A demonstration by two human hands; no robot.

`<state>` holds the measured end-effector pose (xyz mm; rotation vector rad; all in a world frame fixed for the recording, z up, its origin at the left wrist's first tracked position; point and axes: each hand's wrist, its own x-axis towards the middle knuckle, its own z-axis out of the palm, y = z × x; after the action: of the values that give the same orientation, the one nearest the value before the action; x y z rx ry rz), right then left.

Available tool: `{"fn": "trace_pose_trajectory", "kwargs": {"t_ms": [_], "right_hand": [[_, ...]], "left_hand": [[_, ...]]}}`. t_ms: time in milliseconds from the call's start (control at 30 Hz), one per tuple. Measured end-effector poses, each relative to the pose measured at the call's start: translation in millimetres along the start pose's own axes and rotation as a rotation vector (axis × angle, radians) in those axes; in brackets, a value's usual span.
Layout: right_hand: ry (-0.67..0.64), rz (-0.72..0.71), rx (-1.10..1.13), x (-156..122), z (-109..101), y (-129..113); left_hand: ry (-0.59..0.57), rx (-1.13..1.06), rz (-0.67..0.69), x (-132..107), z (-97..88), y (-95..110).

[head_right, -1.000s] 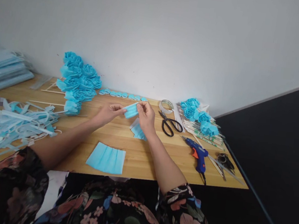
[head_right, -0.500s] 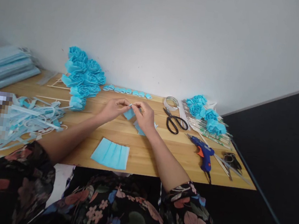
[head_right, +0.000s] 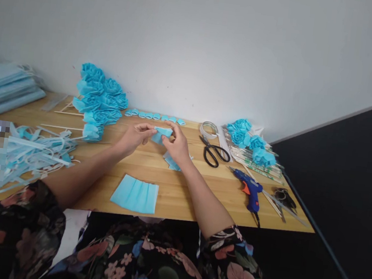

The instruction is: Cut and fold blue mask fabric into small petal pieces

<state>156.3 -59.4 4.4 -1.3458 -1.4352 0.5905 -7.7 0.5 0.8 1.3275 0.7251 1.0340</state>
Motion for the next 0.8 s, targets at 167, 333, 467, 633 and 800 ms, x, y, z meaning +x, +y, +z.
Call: {"fn": "trace_pose_trajectory", "kwargs": {"t_ms": [167,333,467,633,800], "right_hand": [[0.024,0.005,-0.045,0.8,-0.2,1.3],[0.011,0.010,-0.025,0.5,0.1,-0.4],[0.004,0.018,-0.004,1.0,-0.3,0.1],[-0.004,0.045,0.055,2.2,-0.3,2.0],[-0.014,0.086,0.107,2.2,0.1,3.1]], "left_hand": [[0.001,-0.013,0.021,0.3,-1.5,-1.6],[0.026,-0.086,-0.002,0.4,1.3,-0.7],[-0.008,-0.151,0.010,0.9,2.1,-3.3],[-0.013,-0.168,0.009,2.6,-0.8,-7.3],[-0.058,-0.169,-0.033,3.2,-2.7,-8.3]]}}
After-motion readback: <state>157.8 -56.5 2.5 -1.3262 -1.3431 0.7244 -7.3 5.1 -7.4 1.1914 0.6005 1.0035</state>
